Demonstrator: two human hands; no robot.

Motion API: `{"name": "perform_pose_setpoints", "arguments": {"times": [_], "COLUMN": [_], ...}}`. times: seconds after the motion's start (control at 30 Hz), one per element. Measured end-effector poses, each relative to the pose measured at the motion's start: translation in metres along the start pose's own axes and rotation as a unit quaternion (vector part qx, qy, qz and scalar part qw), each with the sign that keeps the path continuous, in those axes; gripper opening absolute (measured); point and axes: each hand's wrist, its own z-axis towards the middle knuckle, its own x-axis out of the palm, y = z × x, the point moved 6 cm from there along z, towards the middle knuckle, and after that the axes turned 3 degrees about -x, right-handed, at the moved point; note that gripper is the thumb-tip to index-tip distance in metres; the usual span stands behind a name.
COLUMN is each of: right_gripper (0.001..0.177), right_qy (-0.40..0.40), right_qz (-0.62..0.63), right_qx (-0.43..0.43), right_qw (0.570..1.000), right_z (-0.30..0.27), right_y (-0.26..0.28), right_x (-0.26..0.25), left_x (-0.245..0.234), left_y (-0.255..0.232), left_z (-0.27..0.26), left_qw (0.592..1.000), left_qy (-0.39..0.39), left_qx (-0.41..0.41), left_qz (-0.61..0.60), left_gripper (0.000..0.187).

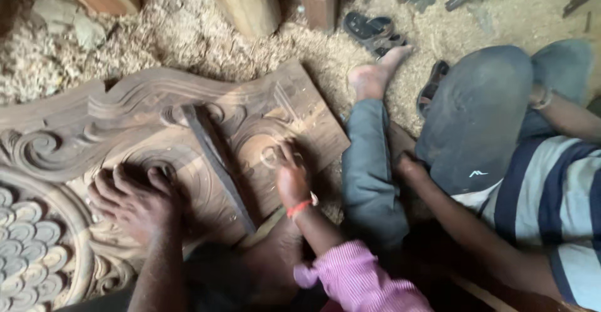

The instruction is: The person carves intricate patterns into a wooden panel using a chisel and a wooden mallet. They then smooth the carved surface with a sanding block and wipe away wood shavings with their hand.

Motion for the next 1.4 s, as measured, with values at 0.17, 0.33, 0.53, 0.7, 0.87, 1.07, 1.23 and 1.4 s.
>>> {"name": "perform_pose_setpoints", "arguments": {"times": [0.17, 0.33, 0.53, 0.7, 0.87, 1.07, 1.23, 1.4], "right_gripper": [0.051, 0.053, 0.047, 0.053, 0.051, 0.051, 0.055, 0.039], "right_qy": [0.074, 0.023, 0.017, -0.027, 0.023, 0.016, 0.019, 0.039], "right_qz": [-0.012, 0.020, -0.015, -0.008, 0.031, -0.033, -0.022, 0.041], "right_qx": [0.113, 0.040, 0.059, 0.026, 0.025, 0.070, 0.054, -0.130], "right_qw": [0.991, 0.999, 0.998, 0.999, 0.999, 0.997, 0.998, 0.990], "right_z": [0.001, 0.046, -0.032, 0.035, 0.044, -0.042, 0.000, -0.019], "right_y": [0.005, 0.014, 0.006, 0.011, 0.004, 0.011, 0.005, 0.024], "right_x": [0.018, 0.030, 0.010, 0.010, 0.001, -0.001, 0.000, -0.031], "left_x": [0.009, 0.000, 0.009, 0.005, 0.000, 0.006, -0.002, 0.004], "left_y": [0.008, 0.003, 0.009, 0.003, -0.003, 0.007, 0.001, 0.006], "left_z": [-0.004, -0.003, -0.001, 0.004, -0.001, -0.003, 0.002, 0.002], "left_qw": [1.000, 1.000, 0.997, 1.000, 1.000, 0.999, 0.998, 1.000], "left_qy": [0.014, 0.013, -0.001, -0.002, 0.002, 0.020, 0.007, 0.017], "left_qx": [-0.008, -0.010, 0.011, 0.000, -0.014, -0.017, -0.008, -0.016], "left_qz": [0.024, -0.004, 0.078, 0.019, -0.004, 0.022, 0.056, 0.019], "left_gripper": [0.069, 0.070, 0.070, 0.069, 0.068, 0.070, 0.072, 0.070]}}
